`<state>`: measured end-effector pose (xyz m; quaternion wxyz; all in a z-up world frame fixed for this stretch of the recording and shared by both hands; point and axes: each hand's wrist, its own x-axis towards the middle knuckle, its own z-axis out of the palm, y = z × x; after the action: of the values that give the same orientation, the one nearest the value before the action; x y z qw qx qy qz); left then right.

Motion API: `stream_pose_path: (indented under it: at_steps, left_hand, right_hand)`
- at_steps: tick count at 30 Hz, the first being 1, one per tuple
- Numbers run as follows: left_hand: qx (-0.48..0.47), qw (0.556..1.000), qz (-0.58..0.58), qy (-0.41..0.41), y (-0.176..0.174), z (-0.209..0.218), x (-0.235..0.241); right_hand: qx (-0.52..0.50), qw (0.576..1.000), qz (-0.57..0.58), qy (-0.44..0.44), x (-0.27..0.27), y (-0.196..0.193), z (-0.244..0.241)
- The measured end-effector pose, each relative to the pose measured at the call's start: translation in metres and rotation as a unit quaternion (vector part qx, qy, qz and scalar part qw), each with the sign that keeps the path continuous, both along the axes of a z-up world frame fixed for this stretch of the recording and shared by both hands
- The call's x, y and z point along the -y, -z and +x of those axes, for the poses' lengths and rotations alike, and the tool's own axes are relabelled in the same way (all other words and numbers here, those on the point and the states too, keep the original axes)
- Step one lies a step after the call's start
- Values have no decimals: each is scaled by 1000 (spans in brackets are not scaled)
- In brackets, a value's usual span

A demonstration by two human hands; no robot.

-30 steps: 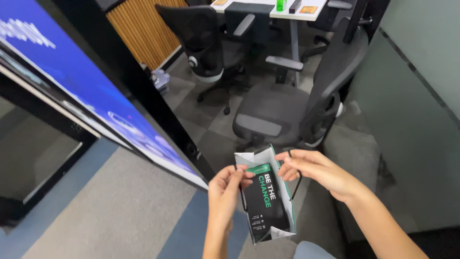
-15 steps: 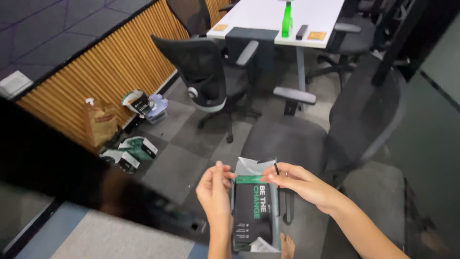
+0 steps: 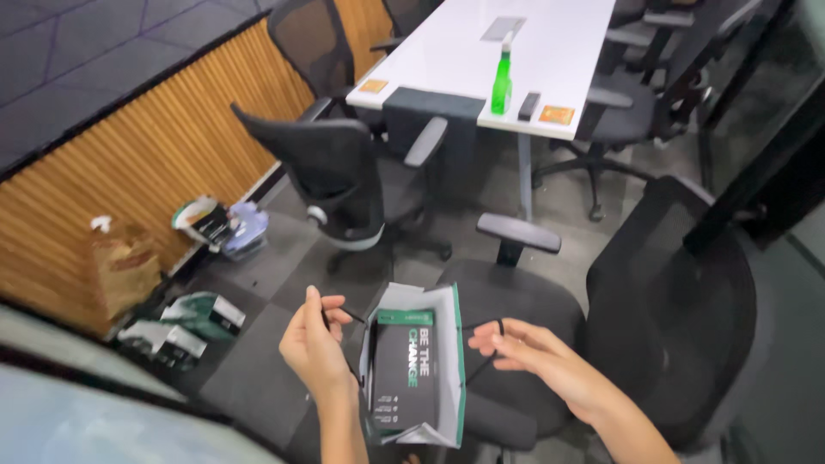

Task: The person folds a black cloth, places a box into a paper bag, and arranges a metal ruler and marker on a table before adjusting a mesh office chair.

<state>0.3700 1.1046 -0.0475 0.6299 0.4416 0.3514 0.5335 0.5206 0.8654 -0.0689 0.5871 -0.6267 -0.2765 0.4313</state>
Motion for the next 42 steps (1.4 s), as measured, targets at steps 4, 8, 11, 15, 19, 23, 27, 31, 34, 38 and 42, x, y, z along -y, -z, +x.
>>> stream_pose_path:
  at_steps: [4,8,11,15,19,23,27,31,34,38,42]
  left_hand:
    - [2,999,-12,48,4,41,-52]
    - [-40,984,-33,170,-1,79,-114]
    - [-71,959,-65,266,-7,96,-157]
    - [-101,929,-59,351,-5,124,-205]
    - [-126,905,-48,403,8,147,-256]
    - [-130,903,-48,406,25,161,-297]
    - [-148,899,-50,409,32,176,-329]
    - [-163,892,-44,420,45,177,-343]
    - [-172,891,-19,419,52,179,-348]
    - [-152,895,11,419,59,172,-347]
    - [-141,904,0,404,71,171,-339]
  right_hand:
    - [-17,999,-20,41,-21,23,39]
    - [47,994,-68,78,-49,47,81]
    - [29,982,-87,163,-87,64,94]
    - [-12,960,-70,269,-129,72,116]
    - [14,958,-27,285,-166,74,126]
    - [-7,950,-38,310,-202,69,119]
    - [-37,934,-47,352,-234,60,118]
    - [-31,936,-48,348,-243,59,112]
    - [-34,936,-44,349,-245,55,114]
    - [-31,941,-22,337,-241,49,114]
    - [-30,946,-26,322,-232,45,119]
